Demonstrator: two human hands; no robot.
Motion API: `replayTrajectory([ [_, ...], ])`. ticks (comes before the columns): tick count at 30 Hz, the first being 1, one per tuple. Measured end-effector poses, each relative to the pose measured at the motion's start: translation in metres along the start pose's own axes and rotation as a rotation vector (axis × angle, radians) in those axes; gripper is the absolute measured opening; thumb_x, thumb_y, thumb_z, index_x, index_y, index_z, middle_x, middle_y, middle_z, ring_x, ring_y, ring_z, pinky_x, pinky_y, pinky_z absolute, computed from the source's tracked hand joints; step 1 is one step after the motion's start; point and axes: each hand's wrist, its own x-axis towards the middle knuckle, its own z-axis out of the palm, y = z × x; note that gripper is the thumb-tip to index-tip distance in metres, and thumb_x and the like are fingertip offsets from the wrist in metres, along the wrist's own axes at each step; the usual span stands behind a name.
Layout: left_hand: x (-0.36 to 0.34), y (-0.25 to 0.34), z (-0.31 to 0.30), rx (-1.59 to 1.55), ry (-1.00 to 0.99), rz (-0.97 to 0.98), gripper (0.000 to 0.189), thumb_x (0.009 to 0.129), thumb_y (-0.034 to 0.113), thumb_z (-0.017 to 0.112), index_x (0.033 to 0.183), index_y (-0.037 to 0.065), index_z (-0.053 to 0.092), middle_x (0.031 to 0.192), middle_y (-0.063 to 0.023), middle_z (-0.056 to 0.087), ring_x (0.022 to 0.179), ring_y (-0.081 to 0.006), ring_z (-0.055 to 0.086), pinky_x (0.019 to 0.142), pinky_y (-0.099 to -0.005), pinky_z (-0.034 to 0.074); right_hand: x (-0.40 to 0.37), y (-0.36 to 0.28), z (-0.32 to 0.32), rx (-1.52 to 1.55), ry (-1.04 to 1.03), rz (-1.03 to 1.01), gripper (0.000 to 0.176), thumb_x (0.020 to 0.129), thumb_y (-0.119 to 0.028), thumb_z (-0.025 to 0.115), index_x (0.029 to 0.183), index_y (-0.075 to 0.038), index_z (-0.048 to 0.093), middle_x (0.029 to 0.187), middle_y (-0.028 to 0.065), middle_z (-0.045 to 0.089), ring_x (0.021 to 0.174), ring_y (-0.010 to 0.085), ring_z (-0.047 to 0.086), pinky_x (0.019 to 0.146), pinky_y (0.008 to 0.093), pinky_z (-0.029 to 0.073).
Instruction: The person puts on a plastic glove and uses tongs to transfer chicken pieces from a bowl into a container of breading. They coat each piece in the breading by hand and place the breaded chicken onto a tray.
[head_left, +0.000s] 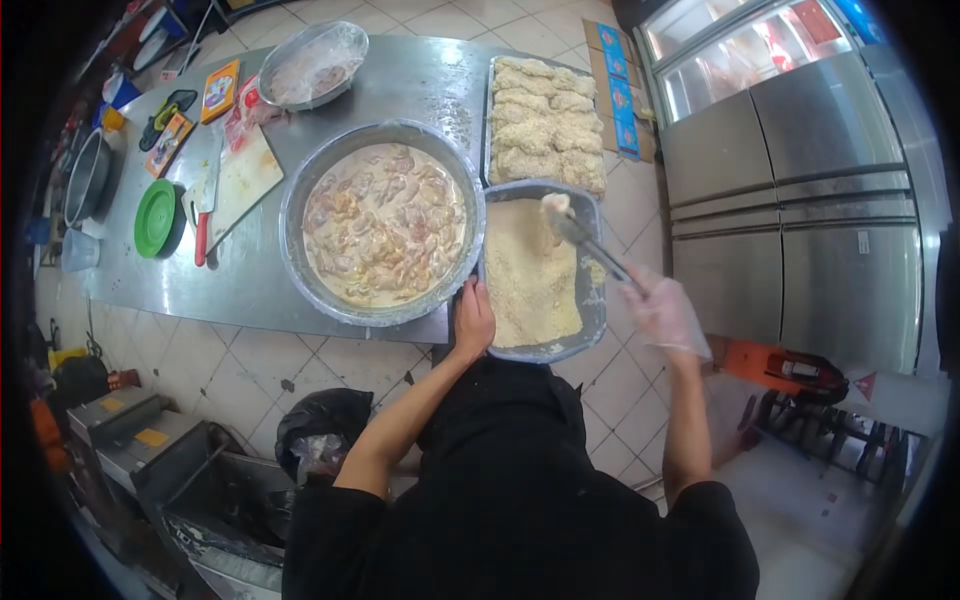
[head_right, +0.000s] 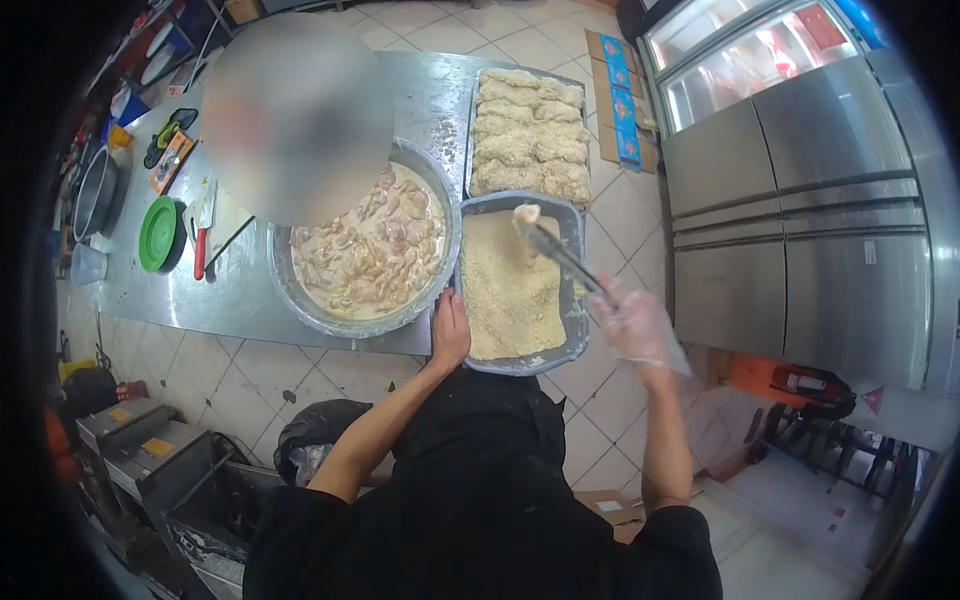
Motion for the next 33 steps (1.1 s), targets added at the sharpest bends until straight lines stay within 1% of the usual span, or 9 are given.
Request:
replayTrajectory([
  [12, -0.004, -0.004, -0.002, -0.012, 0.046, 0.051, 0.037, 0.101, 0.025, 0.045, 0.122, -0.004, 0.053, 0.108, -0.0311, 0.062, 0.102, -0.0492, 0.058, 0.087, -0.0512, 0.045, 0.042, -0.106, 0.119, 0.096, 0.051, -0.34, 0.061, 0.085, -0.017, 0.068, 0.138, 0.001, 0.044, 0.103, 0.027, 0.065, 0.093, 0.0406, 0.065, 0.083, 0.0465, 0.051],
  [14, -0.01, 0.01, -0.016, -0.027, -0.119, 0.355, 0.035, 0.094, 0.016, 0.054, 0.123, -0.004, 0.054, 0.109, -0.0312, 0.061, 0.103, -0.0497, 0.057, 0.087, -0.0511, 0.045, 0.051, -0.126, 0.13, 0.04, -0.024, -0.293, 0.061, 0.085, -0.018, 0.067, 0.138, 0.002, 0.043, 0.105, 0.0276, 0.065, 0.094, 0.0411, 0.065, 0.084, 0.0473, 0.051],
  [16, -0.004, -0.033, -0.002, 0.052, 0.003, 0.499, 0.038, 0.088, 0.008, 0.058, 0.124, -0.003, 0.054, 0.106, -0.0299, 0.062, 0.1, -0.0506, 0.057, 0.083, -0.0508, 0.047, 0.065, -0.126, 0.154, 0.024, 0.118, -0.36, 0.043, 0.09, -0.019, 0.06, 0.124, 0.005, 0.053, 0.105, 0.0283, 0.065, 0.094, 0.0452, 0.064, 0.082, 0.0506, 0.05],
  [19, -0.002, -0.047, 0.015, -0.056, 0.036, 0.264, 0.031, 0.091, 0.012, 0.055, 0.119, -0.003, 0.055, 0.099, -0.0291, 0.063, 0.096, -0.0504, 0.058, 0.079, -0.0508, 0.047, 0.098, -0.054, 0.166, -0.342, 0.226, -0.627, 0.035, 0.095, -0.027, 0.05, 0.108, 0.003, 0.061, 0.1, 0.0293, 0.065, 0.094, 0.0461, 0.063, 0.083, 0.0512, 0.049],
  [21, 0.0, -0.029, 0.008, -0.004, -0.059, -0.102, 0.023, 0.099, 0.021, 0.052, 0.101, -0.002, 0.054, 0.085, -0.0181, 0.058, 0.082, -0.0318, 0.057, 0.074, -0.0417, 0.044, 0.084, -0.029, 0.138, 0.043, 0.061, -0.093, 0.046, 0.1, -0.037, 0.038, 0.099, 0.002, 0.064, 0.098, 0.0306, 0.064, 0.095, 0.0469, 0.062, 0.086, 0.0508, 0.048],
  [24, -0.001, -0.009, 0.005, -0.035, 0.045, 0.103, 0.026, 0.103, 0.021, 0.043, 0.09, -0.001, 0.048, 0.073, -0.0184, 0.049, 0.068, -0.0305, 0.048, 0.064, -0.0445, 0.037, 0.085, 0.02, 0.163, -0.263, -0.169, -0.033, 0.055, 0.101, -0.045, 0.033, 0.108, 0.0, 0.064, 0.101, 0.0315, 0.064, 0.099, 0.0476, 0.061, 0.091, 0.0509, 0.046],
  [27, 0.0, -0.013, 0.003, -0.033, -0.018, 0.037, 0.023, 0.096, 0.019, 0.047, 0.102, -0.002, 0.053, 0.087, -0.0299, 0.058, 0.086, -0.0502, 0.056, 0.072, -0.053, 0.043, 0.073, 0.039, 0.206, 0.059, -0.083, 0.28, 0.06, 0.1, -0.048, 0.034, 0.109, 0.0, 0.069, 0.106, 0.0273, 0.068, 0.105, 0.0409, 0.064, 0.09, 0.0488, 0.05],
  [29, -0.001, -0.016, 0.004, -0.005, -0.033, 0.022, 0.023, 0.097, 0.019, 0.046, 0.102, -0.002, 0.053, 0.087, -0.0299, 0.058, 0.086, -0.0503, 0.056, 0.072, -0.0531, 0.042, 0.071, 0.027, 0.223, 0.386, -0.044, 0.408, 0.07, 0.1, -0.058, 0.03, 0.135, -0.003, 0.055, 0.133, 0.0249, 0.057, 0.124, 0.0381, 0.055, 0.103, 0.045, 0.045],
  [33, 0.001, -0.015, 0.004, -0.01, -0.02, 0.016, 0.022, 0.098, 0.018, 0.045, 0.1, -0.003, 0.052, 0.084, -0.0288, 0.057, 0.084, -0.0496, 0.056, 0.071, -0.0523, 0.042, 0.074, 0.017, 0.228, 1.172, -0.078, 0.6, 0.072, 0.099, -0.06, 0.03, 0.142, -0.004, 0.047, 0.142, 0.0207, 0.05, 0.129, 0.0356, 0.051, 0.107, 0.0455, 0.042],
])
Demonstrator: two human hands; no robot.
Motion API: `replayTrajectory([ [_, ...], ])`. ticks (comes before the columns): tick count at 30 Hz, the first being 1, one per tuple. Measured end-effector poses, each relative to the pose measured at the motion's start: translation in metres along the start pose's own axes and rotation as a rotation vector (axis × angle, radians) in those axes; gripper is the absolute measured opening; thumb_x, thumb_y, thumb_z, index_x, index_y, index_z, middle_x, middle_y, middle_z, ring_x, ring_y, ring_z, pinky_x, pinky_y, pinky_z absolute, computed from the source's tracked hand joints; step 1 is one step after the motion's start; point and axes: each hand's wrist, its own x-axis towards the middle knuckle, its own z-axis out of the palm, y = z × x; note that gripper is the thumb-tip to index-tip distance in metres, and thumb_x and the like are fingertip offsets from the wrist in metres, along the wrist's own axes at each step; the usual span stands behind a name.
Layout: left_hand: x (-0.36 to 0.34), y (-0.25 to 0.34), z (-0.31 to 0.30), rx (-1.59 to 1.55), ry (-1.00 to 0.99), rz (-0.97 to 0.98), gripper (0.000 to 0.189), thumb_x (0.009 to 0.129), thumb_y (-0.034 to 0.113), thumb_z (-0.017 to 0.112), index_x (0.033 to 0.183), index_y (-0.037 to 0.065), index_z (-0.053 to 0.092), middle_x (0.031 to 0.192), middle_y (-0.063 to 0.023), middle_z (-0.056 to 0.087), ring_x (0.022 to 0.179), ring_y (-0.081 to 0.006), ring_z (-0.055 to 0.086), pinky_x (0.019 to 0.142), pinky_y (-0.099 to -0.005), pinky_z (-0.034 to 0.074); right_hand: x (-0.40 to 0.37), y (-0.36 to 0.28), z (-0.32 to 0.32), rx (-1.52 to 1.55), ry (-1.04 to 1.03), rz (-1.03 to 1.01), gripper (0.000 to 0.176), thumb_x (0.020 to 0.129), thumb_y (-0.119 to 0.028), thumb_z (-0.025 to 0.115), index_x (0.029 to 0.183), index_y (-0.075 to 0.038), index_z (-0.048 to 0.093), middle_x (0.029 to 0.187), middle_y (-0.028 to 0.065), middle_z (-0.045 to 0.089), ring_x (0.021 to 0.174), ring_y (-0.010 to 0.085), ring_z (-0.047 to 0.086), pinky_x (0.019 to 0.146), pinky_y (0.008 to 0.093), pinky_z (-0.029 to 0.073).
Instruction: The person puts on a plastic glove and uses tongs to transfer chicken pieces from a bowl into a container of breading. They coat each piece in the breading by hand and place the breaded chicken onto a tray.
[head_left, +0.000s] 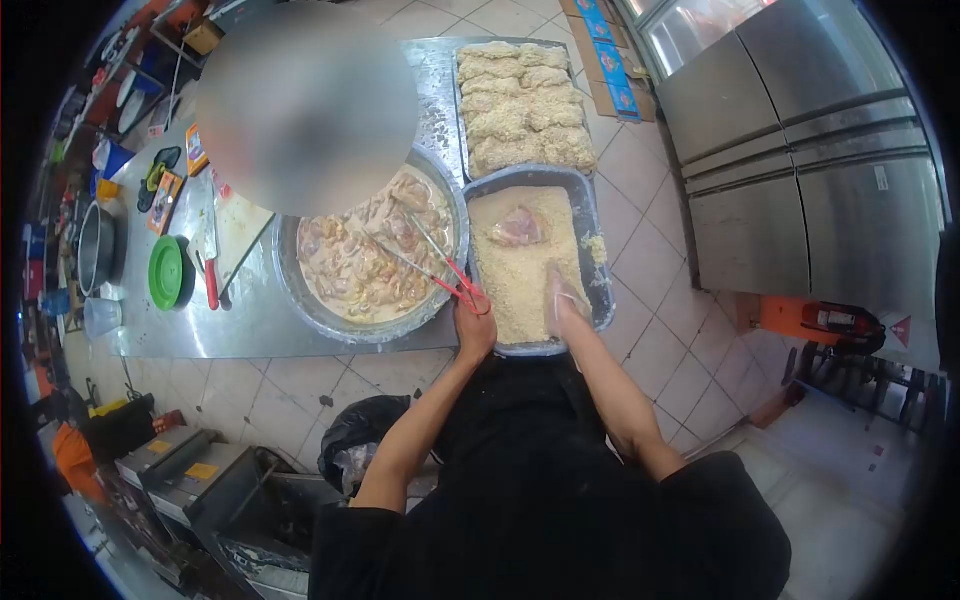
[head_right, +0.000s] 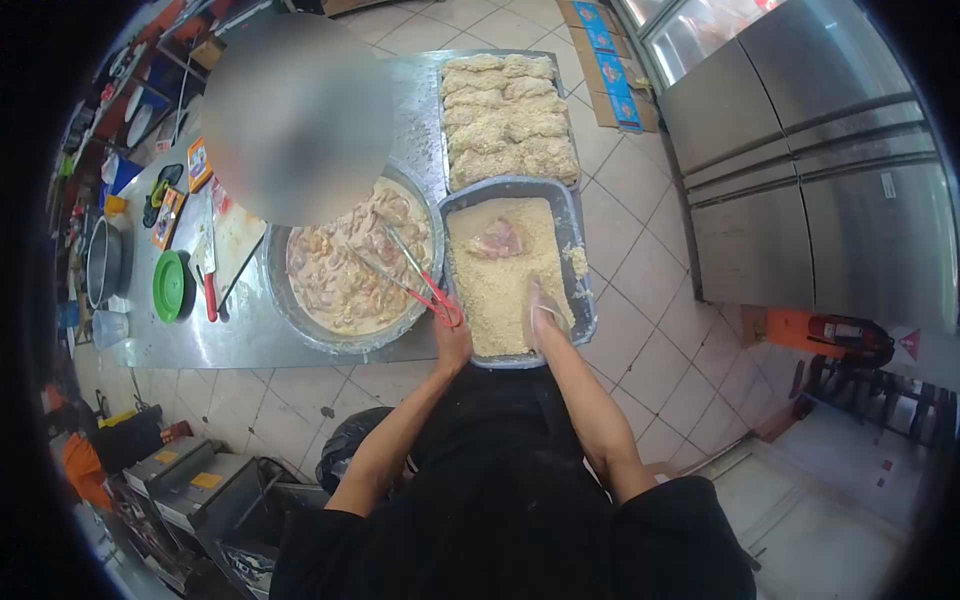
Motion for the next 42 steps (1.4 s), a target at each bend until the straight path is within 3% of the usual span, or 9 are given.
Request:
replayTrajectory([
  [6, -0.003, 0.018, -0.002, -0.001, 0.066, 0.086, 0.025, 0.099, 0.019, 0.045, 0.1, -0.004, 0.053, 0.079, -0.0254, 0.056, 0.078, -0.0445, 0.057, 0.069, -0.0474, 0.042, -0.008, -0.04, 0.012, 0.704, -0.207, 0.059, 0.073, 0.099, -0.061, 0.03, 0.151, -0.009, 0.035, 0.15, 0.0146, 0.044, 0.13, 0.0308, 0.05, 0.108, 0.0484, 0.041],
  [9, -0.003, 0.011, 0.0, -0.037, 0.077, 0.084, 0.026, 0.1, 0.02, 0.045, 0.1, -0.005, 0.054, 0.08, -0.0258, 0.057, 0.079, -0.0446, 0.057, 0.07, -0.0477, 0.043, -0.03, -0.08, 0.003, 0.474, -0.088, -0.189, 0.062, 0.1, -0.053, 0.037, 0.132, -0.004, 0.057, 0.135, 0.0192, 0.058, 0.117, 0.0318, 0.059, 0.095, 0.0385, 0.049],
  [11, -0.001, 0.008, 0.0, -0.007, 0.084, 0.115, 0.027, 0.1, 0.02, 0.044, 0.1, -0.005, 0.054, 0.081, -0.0265, 0.057, 0.079, -0.0457, 0.057, 0.07, -0.0484, 0.043, -0.027, -0.102, -0.012, -0.666, 0.119, -0.359, 0.056, 0.102, -0.048, 0.038, 0.118, -0.003, 0.066, 0.12, 0.0237, 0.064, 0.107, 0.0371, 0.064, 0.086, 0.0417, 0.053],
  [13, -0.001, 0.004, 0.001, 0.023, 0.099, 0.139, 0.028, 0.101, 0.021, 0.044, 0.1, -0.005, 0.054, 0.081, -0.0273, 0.058, 0.08, -0.0467, 0.057, 0.07, -0.0492, 0.043, 0.017, -0.101, 0.002, -0.848, 0.327, -0.448, 0.047, 0.101, -0.039, 0.042, 0.096, -0.002, 0.072, 0.097, 0.0231, 0.068, 0.093, 0.0413, 0.065, 0.077, 0.0453, 0.053],
  [15, -0.001, 0.0, 0.0, 0.021, 0.019, 0.023, 0.029, 0.102, 0.022, 0.043, 0.099, -0.005, 0.054, 0.082, -0.0287, 0.058, 0.08, -0.0487, 0.057, 0.07, -0.0506, 0.043, 0.045, -0.111, 0.011, -0.892, 0.281, -1.299, 0.038, 0.098, -0.034, 0.048, 0.089, -0.005, 0.07, 0.087, 0.0201, 0.068, 0.085, 0.04, 0.064, 0.075, 0.0473, 0.052],
  [18, -0.002, 0.01, -0.003, 0.019, 0.013, -0.047, 0.03, 0.102, 0.023, 0.043, 0.1, -0.004, 0.055, 0.082, -0.0288, 0.058, 0.08, -0.0498, 0.057, 0.069, -0.0513, 0.043, 0.079, -0.123, 0.035, -0.999, 0.012, -1.673, 0.034, 0.095, -0.034, 0.052, 0.084, -0.007, 0.068, 0.079, 0.0177, 0.066, 0.079, 0.0389, 0.063, 0.073, 0.0464, 0.052],
  [28, -0.005, 0.014, -0.002, 0.058, 0.118, -0.001, 0.031, 0.102, 0.025, 0.043, 0.104, -0.003, 0.057, 0.087, -0.0306, 0.061, 0.085, -0.0514, 0.058, 0.069, -0.0551, 0.044, 0.048, -0.079, 0.001, -1.575, -0.235, -1.222, 0.045, 0.09, -0.05, 0.055, 0.088, -0.006, 0.066, 0.072, 0.0172, 0.064, 0.067, 0.0377, 0.063, 0.065, 0.0504, 0.05],
  [36, -0.004, 0.015, -0.003, 0.161, 0.073, -0.068, 0.044, 0.105, 0.03, 0.043, 0.116, -0.01, 0.056, 0.108, -0.032, 0.063, 0.105, -0.0475, 0.06, 0.089, -0.0459, 0.047, 0.08, -0.081, 0.019, -1.465, -0.131, -1.04, 0.056, 0.095, -0.052, 0.045, 0.084, -0.003, 0.069, 0.078, 0.0217, 0.068, 0.075, 0.0394, 0.066, 0.07, 0.0498, 0.051],
  [42, -0.003, 0.011, -0.001, 0.129, 0.11, 0.03, 0.037, 0.103, 0.027, 0.041, 0.112, -0.006, 0.056, 0.095, -0.0321, 0.061, 0.093, -0.0506, 0.059, 0.076, -0.055, 0.045, 0.114, -0.067, 0.009, -1.026, 0.192, -0.628, 0.065, 0.096, -0.056, 0.043, 0.095, 0.003, 0.071, 0.086, 0.026, 0.069, 0.084, 0.0448, 0.066, 0.078, 0.0504, 0.051],
])
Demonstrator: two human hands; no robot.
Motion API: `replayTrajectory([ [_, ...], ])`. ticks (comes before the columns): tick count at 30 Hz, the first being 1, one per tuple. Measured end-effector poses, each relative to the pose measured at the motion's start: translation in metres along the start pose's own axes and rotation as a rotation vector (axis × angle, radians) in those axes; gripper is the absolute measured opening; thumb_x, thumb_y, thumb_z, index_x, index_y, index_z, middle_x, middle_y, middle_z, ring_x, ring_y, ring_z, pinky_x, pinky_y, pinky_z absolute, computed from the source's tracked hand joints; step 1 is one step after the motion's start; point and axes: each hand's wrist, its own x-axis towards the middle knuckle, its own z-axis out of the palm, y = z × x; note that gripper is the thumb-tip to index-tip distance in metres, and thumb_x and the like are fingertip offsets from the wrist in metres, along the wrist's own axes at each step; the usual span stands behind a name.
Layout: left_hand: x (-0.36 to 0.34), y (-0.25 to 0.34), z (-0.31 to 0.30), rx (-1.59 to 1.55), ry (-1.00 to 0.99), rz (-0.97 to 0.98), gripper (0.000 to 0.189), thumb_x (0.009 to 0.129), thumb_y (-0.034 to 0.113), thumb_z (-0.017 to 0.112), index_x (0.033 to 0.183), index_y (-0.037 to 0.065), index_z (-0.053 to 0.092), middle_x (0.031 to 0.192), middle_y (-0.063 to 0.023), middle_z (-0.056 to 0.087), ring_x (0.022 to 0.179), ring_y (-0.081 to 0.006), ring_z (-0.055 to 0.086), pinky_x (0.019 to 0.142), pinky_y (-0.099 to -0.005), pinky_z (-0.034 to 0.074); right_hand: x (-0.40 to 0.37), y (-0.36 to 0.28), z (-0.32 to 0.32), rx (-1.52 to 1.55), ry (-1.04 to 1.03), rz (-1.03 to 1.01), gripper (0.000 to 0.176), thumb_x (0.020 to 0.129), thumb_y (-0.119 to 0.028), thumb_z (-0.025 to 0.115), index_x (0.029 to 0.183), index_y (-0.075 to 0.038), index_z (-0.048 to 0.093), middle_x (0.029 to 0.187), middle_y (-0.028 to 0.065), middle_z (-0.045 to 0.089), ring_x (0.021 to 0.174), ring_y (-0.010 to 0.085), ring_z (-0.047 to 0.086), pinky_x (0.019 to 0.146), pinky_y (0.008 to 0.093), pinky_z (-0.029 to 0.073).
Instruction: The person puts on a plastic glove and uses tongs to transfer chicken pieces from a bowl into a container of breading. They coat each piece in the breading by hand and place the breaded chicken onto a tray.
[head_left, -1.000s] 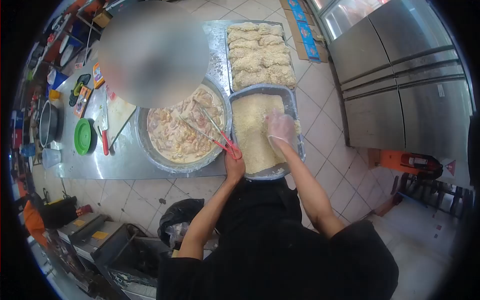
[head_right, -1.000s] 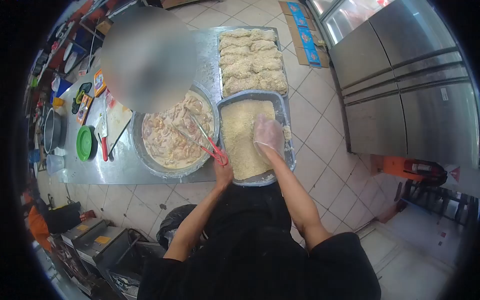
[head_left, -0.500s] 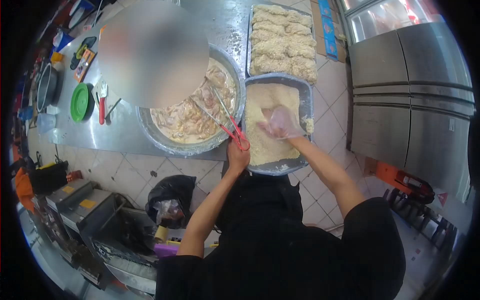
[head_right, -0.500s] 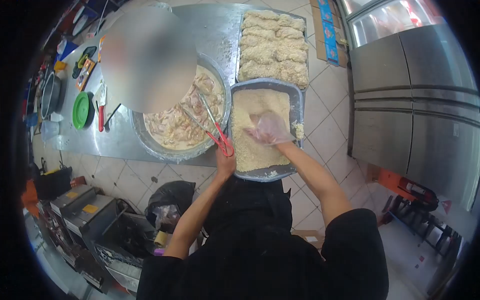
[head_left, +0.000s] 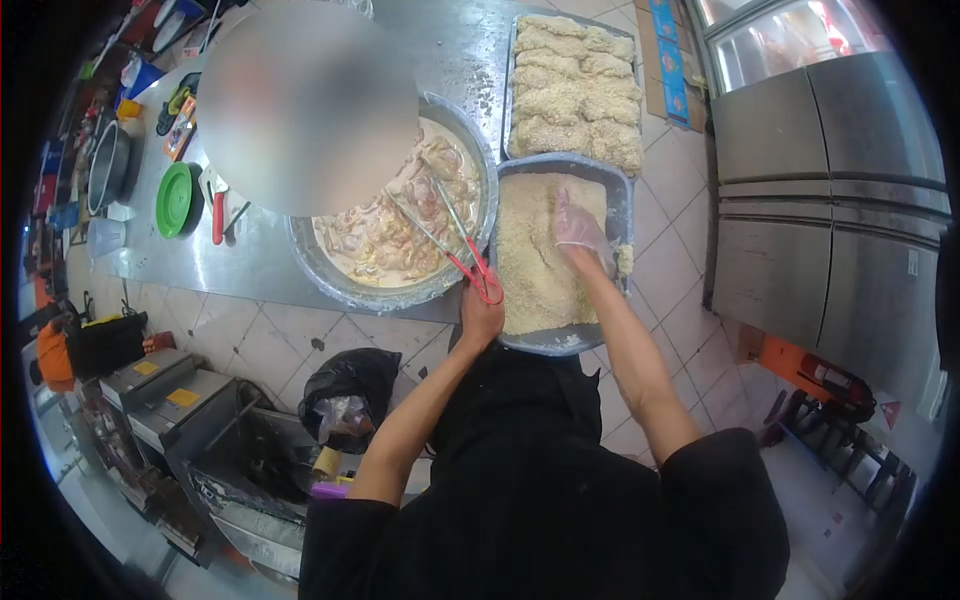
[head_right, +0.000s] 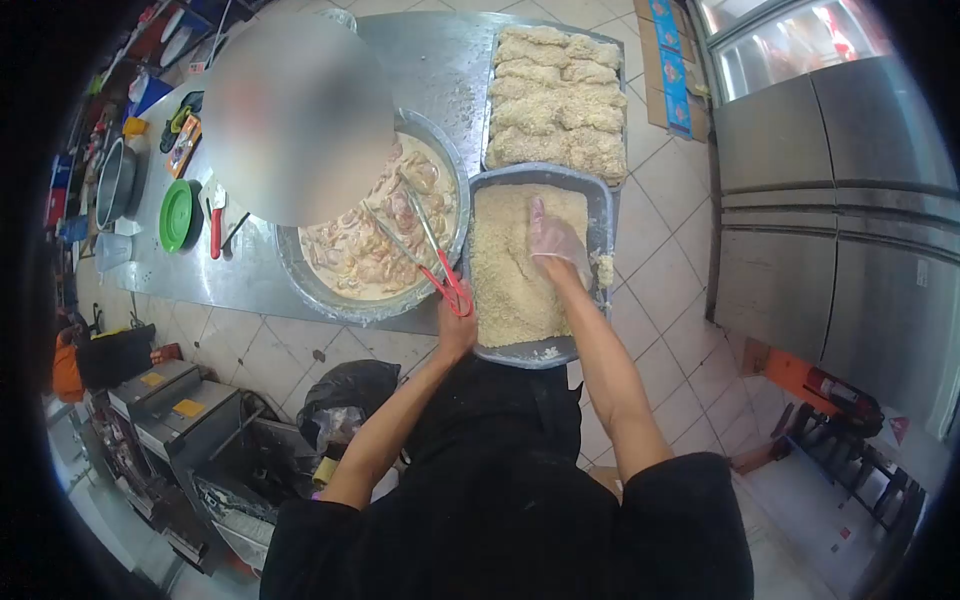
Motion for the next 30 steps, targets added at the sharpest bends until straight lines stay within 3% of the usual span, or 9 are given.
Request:
replayTrajectory([
  [4, 0.0, 0.006, -0.007, -0.054, -0.128, -0.134, 0.044, 0.105, 0.029, 0.043, 0.12, -0.01, 0.054, 0.107, -0.0312, 0.063, 0.107, -0.0444, 0.061, 0.09, -0.045, 0.046, -0.039, -0.015, -0.072, -0.092, -0.287, 0.039, 0.068, 0.092, -0.061, 0.053, 0.104, 0.004, 0.069, 0.099, 0.026, 0.07, 0.093, 0.0439, 0.066, 0.082, 0.0477, 0.051],
  [6, 0.002, 0.005, -0.007, -0.037, -0.139, -0.149, 0.042, 0.105, 0.028, 0.044, 0.119, -0.01, 0.054, 0.103, -0.0305, 0.063, 0.102, -0.0439, 0.061, 0.088, -0.0442, 0.046, -0.047, 0.006, -0.066, 0.143, -0.257, -0.198, 0.071, 0.085, -0.057, 0.066, 0.12, 0.005, 0.063, 0.109, 0.0258, 0.068, 0.103, 0.0418, 0.066, 0.089, 0.0449, 0.05],
  [9, 0.002, 0.003, -0.005, -0.091, -0.128, -0.11, 0.035, 0.103, 0.028, 0.039, 0.107, -0.003, 0.055, 0.092, -0.032, 0.059, 0.091, -0.0515, 0.057, 0.076, -0.0537, 0.044, -0.032, 0.025, -0.066, 0.325, -0.353, -0.081, 0.069, 0.084, -0.046, 0.073, 0.128, 0.005, 0.058, 0.113, 0.0267, 0.067, 0.103, 0.0436, 0.065, 0.091, 0.0451, 0.05],
  [16, 0.002, -0.006, 0.0, -0.144, -0.125, -0.063, 0.035, 0.103, 0.03, 0.04, 0.104, -0.002, 0.053, 0.09, -0.0308, 0.058, 0.09, -0.052, 0.056, 0.073, -0.0535, 0.043, -0.067, -0.052, -0.109, -0.249, -0.264, -0.352, 0.045, 0.089, -0.039, 0.06, 0.11, -0.001, 0.068, 0.106, 0.025, 0.068, 0.098, 0.0408, 0.066, 0.087, 0.0475, 0.05],
  [19, 0.002, -0.006, 0.0, -0.127, -0.099, -0.028, 0.034, 0.105, 0.028, 0.041, 0.101, -0.004, 0.052, 0.08, -0.0239, 0.055, 0.076, -0.0427, 0.054, 0.072, -0.0463, 0.044, -0.035, -0.052, -0.104, -0.207, -0.174, -0.044, 0.04, 0.092, -0.034, 0.052, 0.099, 0.001, 0.07, 0.107, 0.0277, 0.067, 0.102, 0.0425, 0.063, 0.09, 0.0485, 0.048],
  [21, 0.002, -0.005, -0.002, -0.106, -0.104, -0.009, 0.034, 0.105, 0.028, 0.041, 0.102, -0.004, 0.052, 0.083, -0.0244, 0.055, 0.079, -0.0425, 0.055, 0.073, -0.0461, 0.044, -0.011, -0.02, -0.068, -0.411, 0.062, -0.367, 0.04, 0.094, -0.03, 0.048, 0.093, 0.004, 0.069, 0.103, 0.031, 0.065, 0.102, 0.0448, 0.062, 0.089, 0.049, 0.048],
  [25, 0.003, -0.003, -0.003, -0.126, -0.079, 0.002, 0.034, 0.105, 0.027, 0.041, 0.102, -0.005, 0.052, 0.086, -0.0246, 0.055, 0.081, -0.0428, 0.055, 0.075, -0.0465, 0.044, -0.003, -0.006, -0.054, -0.053, 0.076, -0.104, 0.041, 0.094, -0.03, 0.046, 0.092, 0.004, 0.068, 0.1, 0.0304, 0.065, 0.097, 0.045, 0.063, 0.086, 0.0507, 0.049],
  [27, 0.003, -0.001, -0.005, -0.11, -0.146, -0.061, 0.034, 0.105, 0.027, 0.042, 0.103, -0.005, 0.052, 0.087, -0.0245, 0.055, 0.081, -0.0421, 0.055, 0.075, -0.0466, 0.044, -0.006, 0.002, -0.062, 0.237, -0.167, 0.073, 0.04, 0.093, -0.034, 0.054, 0.091, 0.003, 0.067, 0.091, 0.0274, 0.066, 0.085, 0.0413, 0.065, 0.08, 0.0476, 0.051],
  [30, 0.002, 0.0, -0.005, -0.133, -0.105, 0.006, 0.036, 0.105, 0.028, 0.041, 0.104, -0.006, 0.053, 0.086, -0.0255, 0.056, 0.082, -0.0429, 0.057, 0.075, -0.0468, 0.044, -0.02, 0.0, -0.067, -0.04, -0.169, 0.004, 0.045, 0.093, -0.039, 0.056, 0.108, 0.002, 0.066, 0.103, 0.0263, 0.068, 0.091, 0.0397, 0.067, 0.085, 0.0448, 0.052],
])
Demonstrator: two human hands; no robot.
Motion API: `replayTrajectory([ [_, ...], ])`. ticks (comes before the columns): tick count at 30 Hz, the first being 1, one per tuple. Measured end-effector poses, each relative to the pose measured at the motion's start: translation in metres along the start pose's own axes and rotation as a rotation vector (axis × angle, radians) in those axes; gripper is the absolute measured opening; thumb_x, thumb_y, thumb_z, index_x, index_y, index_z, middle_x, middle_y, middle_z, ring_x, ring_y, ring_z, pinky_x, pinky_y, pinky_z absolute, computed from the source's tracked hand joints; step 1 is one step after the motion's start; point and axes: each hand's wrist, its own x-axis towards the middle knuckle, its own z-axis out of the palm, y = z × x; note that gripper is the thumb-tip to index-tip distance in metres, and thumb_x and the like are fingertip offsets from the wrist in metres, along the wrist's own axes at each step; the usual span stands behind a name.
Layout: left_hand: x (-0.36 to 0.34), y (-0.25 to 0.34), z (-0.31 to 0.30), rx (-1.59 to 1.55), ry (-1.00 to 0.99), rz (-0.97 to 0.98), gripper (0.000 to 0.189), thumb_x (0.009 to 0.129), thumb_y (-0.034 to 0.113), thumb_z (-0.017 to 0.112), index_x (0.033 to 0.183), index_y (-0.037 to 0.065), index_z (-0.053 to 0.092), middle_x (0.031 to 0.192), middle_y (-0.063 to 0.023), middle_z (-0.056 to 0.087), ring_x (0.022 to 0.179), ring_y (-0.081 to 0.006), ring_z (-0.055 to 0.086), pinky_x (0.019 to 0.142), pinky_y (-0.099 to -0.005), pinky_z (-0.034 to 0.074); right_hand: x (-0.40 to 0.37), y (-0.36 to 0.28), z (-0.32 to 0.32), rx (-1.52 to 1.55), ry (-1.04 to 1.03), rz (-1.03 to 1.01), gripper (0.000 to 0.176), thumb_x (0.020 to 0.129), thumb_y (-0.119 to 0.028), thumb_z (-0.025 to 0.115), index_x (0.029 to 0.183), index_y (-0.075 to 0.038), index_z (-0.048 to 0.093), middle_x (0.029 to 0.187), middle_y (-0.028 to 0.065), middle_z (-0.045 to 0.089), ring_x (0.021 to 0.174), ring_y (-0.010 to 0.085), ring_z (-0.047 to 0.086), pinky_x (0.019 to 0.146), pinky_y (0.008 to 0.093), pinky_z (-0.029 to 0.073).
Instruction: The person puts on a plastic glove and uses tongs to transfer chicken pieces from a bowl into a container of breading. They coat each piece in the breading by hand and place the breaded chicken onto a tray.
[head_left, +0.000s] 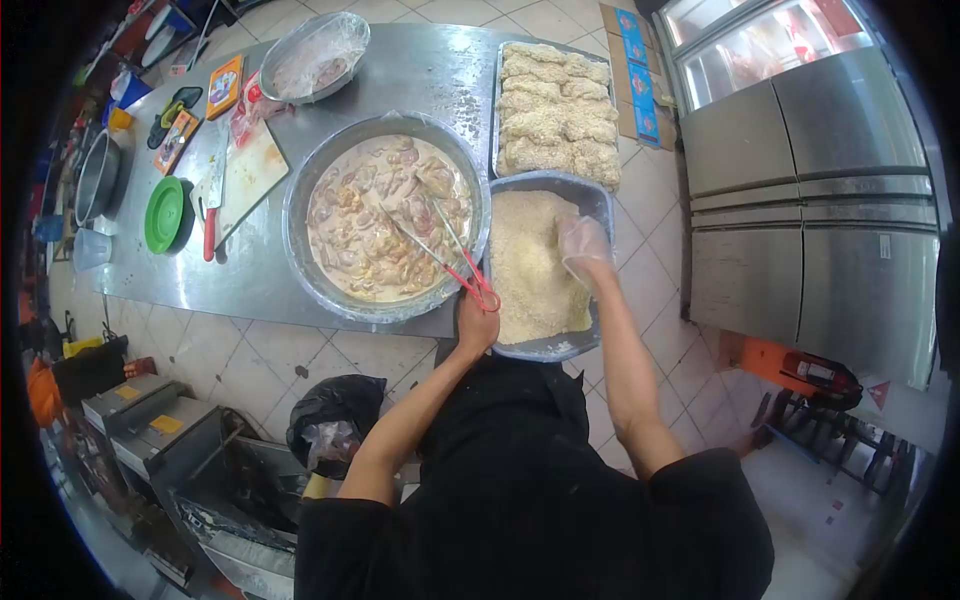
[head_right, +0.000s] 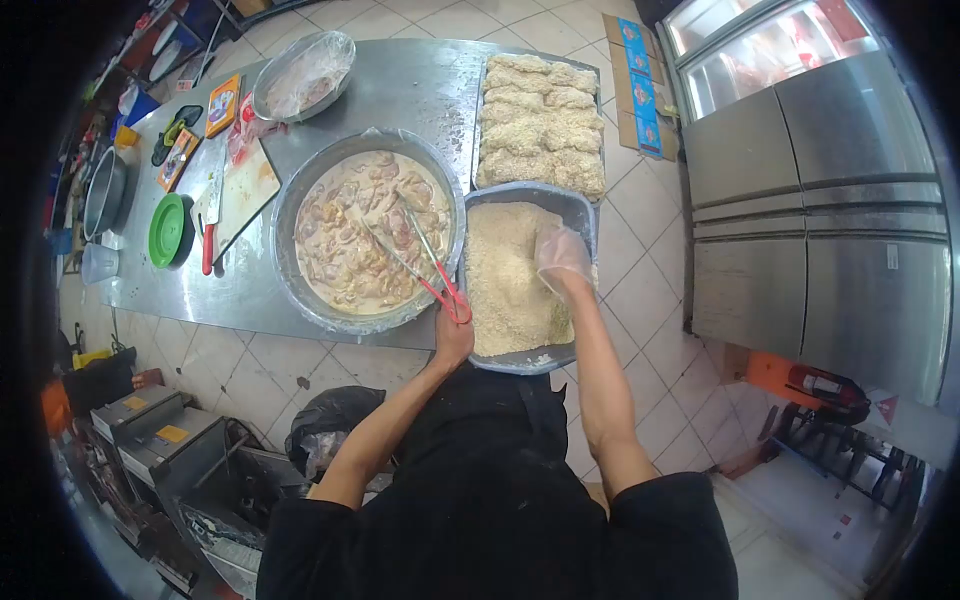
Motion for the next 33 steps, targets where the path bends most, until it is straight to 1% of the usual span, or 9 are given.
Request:
replayTrajectory([
  [4, 0.001, 0.0, 0.001, 0.037, 0.036, 0.004, 0.037, 0.105, 0.029, 0.041, 0.104, -0.006, 0.053, 0.086, -0.0272, 0.057, 0.084, -0.0441, 0.058, 0.075, -0.0474, 0.044, -0.004, -0.012, 0.009, -0.219, -0.052, -0.06, 0.045, 0.089, -0.037, 0.064, 0.104, 0.004, 0.068, 0.103, 0.0261, 0.069, 0.099, 0.0401, 0.066, 0.088, 0.0413, 0.051],
  [6, 0.001, -0.001, 0.001, -0.005, -0.009, -0.069, 0.028, 0.098, 0.025, 0.041, 0.101, 0.0, 0.053, 0.086, -0.0255, 0.058, 0.085, -0.0471, 0.058, 0.072, -0.0529, 0.044, -0.001, -0.006, 0.005, 0.189, -0.408, 0.061, 0.053, 0.089, -0.023, 0.067, 0.135, -0.001, 0.054, 0.127, 0.0231, 0.062, 0.115, 0.0338, 0.062, 0.096, 0.0425, 0.049],
  [9, 0.001, -0.002, 0.001, 0.001, 0.004, -0.021, 0.028, 0.098, 0.026, 0.041, 0.1, 0.0, 0.053, 0.084, -0.0252, 0.057, 0.083, -0.0464, 0.058, 0.071, -0.0526, 0.044, -0.005, 0.002, -0.004, 0.781, -0.596, 0.079, 0.061, 0.085, -0.018, 0.073, 0.139, -0.001, 0.049, 0.132, 0.0186, 0.06, 0.121, 0.0274, 0.058, 0.096, 0.0413, 0.049],
  [16, -0.001, -0.005, 0.003, 0.023, -0.014, -0.087, 0.031, 0.1, 0.028, 0.04, 0.101, -0.001, 0.054, 0.086, -0.027, 0.059, 0.085, -0.0486, 0.058, 0.072, -0.0524, 0.044, -0.015, 0.005, -0.001, 1.003, -0.415, 0.077, 0.048, 0.085, -0.02, 0.075, 0.126, 0.001, 0.061, 0.111, 0.0122, 0.069, 0.094, 0.0199, 0.065, 0.083, 0.0356, 0.052],
  [21, -0.001, -0.008, 0.004, 0.014, 0.042, -0.016, 0.031, 0.102, 0.027, 0.042, 0.101, -0.002, 0.054, 0.087, -0.0287, 0.059, 0.087, -0.05, 0.057, 0.072, -0.0523, 0.044, -0.029, 0.002, -0.01, 0.272, 0.09, -0.254, 0.053, 0.082, -0.029, 0.078, 0.119, 0.006, 0.063, 0.095, 0.0153, 0.072, 0.079, 0.021, 0.065, 0.077, 0.0379, 0.052],
  [24, -0.001, -0.009, 0.002, 0.034, -0.032, -0.109, 0.03, 0.102, 0.026, 0.042, 0.1, -0.002, 0.053, 0.082, -0.0274, 0.058, 0.083, -0.0489, 0.058, 0.069, -0.0507, 0.044, -0.059, -0.024, -0.057, 0.199, 0.07, -0.252, 0.056, 0.083, -0.03, 0.077, 0.12, 0.008, 0.061, 0.093, 0.0186, 0.071, 0.079, 0.0196, 0.065, 0.076, 0.0383, 0.052],
  [28, -0.002, 0.003, 0.005, 0.037, 0.074, -0.033, 0.029, 0.102, 0.025, 0.042, 0.097, -0.002, 0.053, 0.076, -0.0251, 0.055, 0.075, -0.0461, 0.057, 0.066, -0.0485, 0.043, -0.029, -0.001, -0.032, 0.586, 0.237, -0.368, 0.05, 0.084, -0.028, 0.077, 0.117, 0.007, 0.064, 0.092, 0.0166, 0.071, 0.078, 0.0201, 0.065, 0.074, 0.0382, 0.052],
  [30, -0.003, -0.003, 0.003, 0.016, 0.018, -0.046, 0.029, 0.102, 0.024, 0.043, 0.094, -0.002, 0.053, 0.074, -0.0225, 0.054, 0.07, -0.0416, 0.055, 0.064, -0.0471, 0.041, -0.005, 0.011, -0.01, 0.815, -0.017, 0.062, 0.044, 0.086, -0.03, 0.075, 0.112, 0.004, 0.067, 0.093, 0.0142, 0.071, 0.078, 0.0215, 0.064, 0.073, 0.0364, 0.051],
  [33, -0.003, -0.003, 0.003, 0.038, 0.016, -0.098, 0.027, 0.102, 0.022, 0.044, 0.092, -0.001, 0.053, 0.074, -0.0205, 0.054, 0.071, -0.0372, 0.056, 0.064, -0.0468, 0.041, -0.017, -0.003, -0.018, 0.779, -0.102, 0.173, 0.041, 0.088, -0.036, 0.073, 0.107, 0.0, 0.069, 0.095, 0.0113, 0.071, 0.083, 0.0222, 0.063, 0.075, 0.0369, 0.05],
])
